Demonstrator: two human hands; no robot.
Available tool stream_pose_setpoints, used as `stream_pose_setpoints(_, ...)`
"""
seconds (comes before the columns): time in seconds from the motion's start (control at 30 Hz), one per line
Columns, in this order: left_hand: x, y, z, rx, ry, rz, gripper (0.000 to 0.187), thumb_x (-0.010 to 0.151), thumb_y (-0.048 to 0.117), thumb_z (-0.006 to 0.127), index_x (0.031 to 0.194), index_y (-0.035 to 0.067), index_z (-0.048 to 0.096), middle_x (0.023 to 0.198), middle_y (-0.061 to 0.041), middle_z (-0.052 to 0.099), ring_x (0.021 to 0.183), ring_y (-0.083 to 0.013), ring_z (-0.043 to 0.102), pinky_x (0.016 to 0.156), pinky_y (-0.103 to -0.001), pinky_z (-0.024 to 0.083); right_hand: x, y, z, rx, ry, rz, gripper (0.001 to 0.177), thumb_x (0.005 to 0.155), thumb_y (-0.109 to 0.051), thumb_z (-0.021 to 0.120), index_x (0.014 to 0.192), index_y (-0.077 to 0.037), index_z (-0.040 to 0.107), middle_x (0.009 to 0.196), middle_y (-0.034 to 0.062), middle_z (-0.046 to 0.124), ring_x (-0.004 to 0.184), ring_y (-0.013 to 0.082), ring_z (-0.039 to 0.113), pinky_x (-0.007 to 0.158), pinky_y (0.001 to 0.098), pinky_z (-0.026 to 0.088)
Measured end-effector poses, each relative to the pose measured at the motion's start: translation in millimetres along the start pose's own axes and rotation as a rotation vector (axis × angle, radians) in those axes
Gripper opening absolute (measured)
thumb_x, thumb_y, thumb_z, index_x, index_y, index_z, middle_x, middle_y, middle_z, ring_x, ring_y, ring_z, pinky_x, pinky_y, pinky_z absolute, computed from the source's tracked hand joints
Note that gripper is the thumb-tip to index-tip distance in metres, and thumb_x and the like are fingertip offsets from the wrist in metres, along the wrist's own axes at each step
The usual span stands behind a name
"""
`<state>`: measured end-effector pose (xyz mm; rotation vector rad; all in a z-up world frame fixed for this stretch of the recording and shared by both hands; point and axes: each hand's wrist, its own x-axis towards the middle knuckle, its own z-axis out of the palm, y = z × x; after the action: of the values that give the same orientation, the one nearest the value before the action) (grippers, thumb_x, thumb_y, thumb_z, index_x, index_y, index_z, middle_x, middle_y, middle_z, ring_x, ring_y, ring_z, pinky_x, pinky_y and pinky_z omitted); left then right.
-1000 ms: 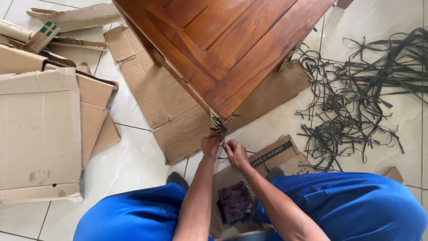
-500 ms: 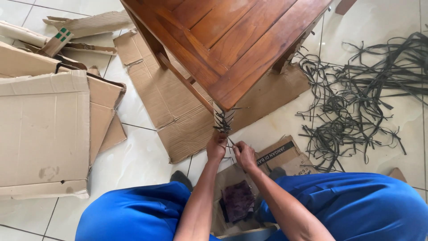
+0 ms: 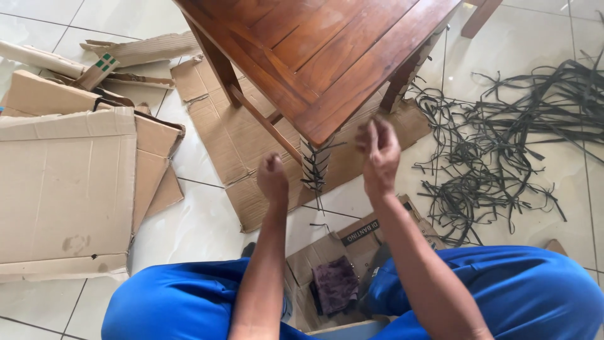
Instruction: The person is wrapping the legs of a wooden chair with cardboard and securing them with plastic straps.
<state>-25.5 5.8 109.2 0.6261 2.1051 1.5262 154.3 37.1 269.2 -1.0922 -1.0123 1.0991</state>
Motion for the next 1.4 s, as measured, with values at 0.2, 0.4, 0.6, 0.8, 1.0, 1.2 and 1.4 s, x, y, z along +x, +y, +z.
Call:
stream_pose_setpoints(0.2,44,134,-19,-0.543,-0.032,0.155,0.046,0.105,0.049,0.059,0.127,0.009,0.062,0.121,-0.016,0.07,0.109,-0.0324,0.069,0.089,-0.047,0.057,-2,-72,26,-0.223,-0.132,-0.032,0.087,0.104,-0.049,0.064,0.158,0.004,0.022,0.112,0.0239,0.065,0.091,0.0238,0.073,0.074,0.0357,0.068)
stream_pose_setpoints(0.4,67,229,-43,0.001,-0.292,0.114,0.132,0.065,0.089,0.034,0.156,-0.005,0.014,0.159,-0.036,0.027,0.127,-0.0464,0.06,0.08,-0.039,0.071,2,-70,37,-0.272,-0.154,-0.015,0.105,0.093,-0.041,0.068,0.16,0.007,0.003,0.102,0.0123,0.067,0.083,0.0141,0.068,0.062,0.0188,0.056)
stream_pose_setpoints(0.6,128,202,-25,-0.091,-0.29,0.13,0.11,0.077,0.078,0.046,0.148,-0.005,0.034,0.131,-0.021,0.064,0.095,-0.0203,0.078,0.073,-0.028,0.069,4,-61,45,-0.441,-0.114,-0.141,0.093,0.1,-0.041,0.061,0.157,0.009,0.007,0.161,0.0399,0.021,0.151,0.045,0.03,0.122,0.0443,0.029)
stream_pose_setpoints(0.8,164,204,-13,-0.126,-0.232,0.05,0.09,0.076,0.078,0.046,0.13,0.008,0.058,0.13,-0.014,0.068,0.121,-0.0285,0.07,0.1,-0.047,0.061,13,-58,47,-0.436,-0.168,-0.109,0.092,0.103,-0.036,0.055,0.157,0.009,-0.004,0.167,0.0359,0.001,0.157,0.0414,0.009,0.127,0.0437,0.014)
stream_pose_setpoints(1.0,219,187,-3,-0.458,-0.289,0.108,0.06,0.087,0.054,0.061,0.124,0.007,0.068,0.138,-0.012,0.069,0.134,-0.0216,0.064,0.116,-0.034,0.05,22,-65,55,-0.418,-0.244,-0.058,0.097,0.102,-0.04,0.052,0.155,0.008,-0.013,0.166,0.0359,-0.01,0.157,0.0426,0.002,0.127,0.0463,0.011)
stream_pose_setpoints(1.2,298,157,15,-0.324,-0.445,0.307,0.063,0.101,0.053,0.04,0.148,0.011,0.047,0.158,-0.012,0.046,0.148,-0.0226,0.043,0.123,-0.032,0.033,46,-66,73,-0.403,-0.274,-0.157,0.094,0.104,-0.038,0.048,0.154,0.012,-0.013,0.164,0.0378,-0.017,0.157,0.0448,-0.006,0.128,0.0494,0.003)
stream_pose_setpoints(1.4,283,195,0,-0.33,-0.476,0.159,0.087,0.089,0.07,0.042,0.152,0.01,0.041,0.164,-0.008,0.037,0.153,-0.0185,0.033,0.125,-0.031,0.027,63,-73,87,-0.375,-0.276,-0.198,0.09,0.104,-0.033,0.048,0.153,0.014,-0.011,0.164,0.0396,-0.013,0.157,0.0446,-0.004,0.128,0.0478,0.005)
